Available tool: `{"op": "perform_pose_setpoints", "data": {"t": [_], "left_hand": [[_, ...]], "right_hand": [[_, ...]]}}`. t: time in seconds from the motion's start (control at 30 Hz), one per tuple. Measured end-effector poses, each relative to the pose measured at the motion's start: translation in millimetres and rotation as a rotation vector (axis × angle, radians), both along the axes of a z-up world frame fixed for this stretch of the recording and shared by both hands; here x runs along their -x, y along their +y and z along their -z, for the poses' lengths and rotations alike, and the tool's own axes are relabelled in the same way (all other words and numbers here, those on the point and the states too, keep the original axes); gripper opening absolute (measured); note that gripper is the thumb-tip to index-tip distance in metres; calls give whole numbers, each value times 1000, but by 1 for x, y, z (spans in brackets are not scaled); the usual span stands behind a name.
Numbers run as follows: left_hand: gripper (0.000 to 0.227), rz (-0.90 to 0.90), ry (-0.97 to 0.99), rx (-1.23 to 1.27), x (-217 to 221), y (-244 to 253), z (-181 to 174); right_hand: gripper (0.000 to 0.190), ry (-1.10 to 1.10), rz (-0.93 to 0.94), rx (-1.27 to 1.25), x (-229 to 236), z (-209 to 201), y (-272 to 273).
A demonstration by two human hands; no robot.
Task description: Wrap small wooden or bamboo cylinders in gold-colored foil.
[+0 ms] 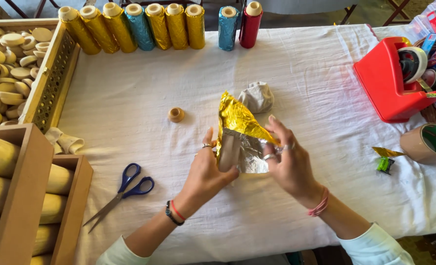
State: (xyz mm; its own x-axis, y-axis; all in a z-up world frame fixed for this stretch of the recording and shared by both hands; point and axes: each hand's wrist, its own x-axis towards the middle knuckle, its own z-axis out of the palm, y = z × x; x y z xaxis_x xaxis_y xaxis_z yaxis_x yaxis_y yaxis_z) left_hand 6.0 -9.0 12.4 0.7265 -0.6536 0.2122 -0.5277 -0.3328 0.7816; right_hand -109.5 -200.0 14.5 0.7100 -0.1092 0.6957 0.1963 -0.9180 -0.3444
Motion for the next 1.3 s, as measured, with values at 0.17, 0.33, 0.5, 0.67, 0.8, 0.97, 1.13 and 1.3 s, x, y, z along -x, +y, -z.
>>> {"op": "perform_pose_setpoints", "data": {"t": [0.17, 0.33, 0.5, 0.67, 0.8, 0.97, 1.13, 1.3], "left_hand": [[115, -26, 426, -70, -24, 5, 2], [105, 19, 387, -35, -40, 12, 9], [91, 82, 391, 46, -40, 12, 22], [60, 129, 326, 199, -52, 13, 41], [41, 76, 479, 217, -60, 16, 49], [35, 91, 684, 254, -74, 19, 56], [43, 49, 499, 137, -58, 24, 8], [52, -17, 297, -53, -55, 24, -5]], "right_hand": [[68, 503, 221, -477, 20, -5, -23], [72, 504, 303, -158, 52, -20, -3], [89, 123, -15, 117, 22, -38, 39], [126, 343, -182, 2, -39, -12, 52], [112, 390, -189, -83, -44, -14, 42], [109, 333, -152, -80, -58, -17, 29], [108, 383, -115, -156, -71, -2, 31], [101, 343, -118, -179, -71, 8, 26]]}}
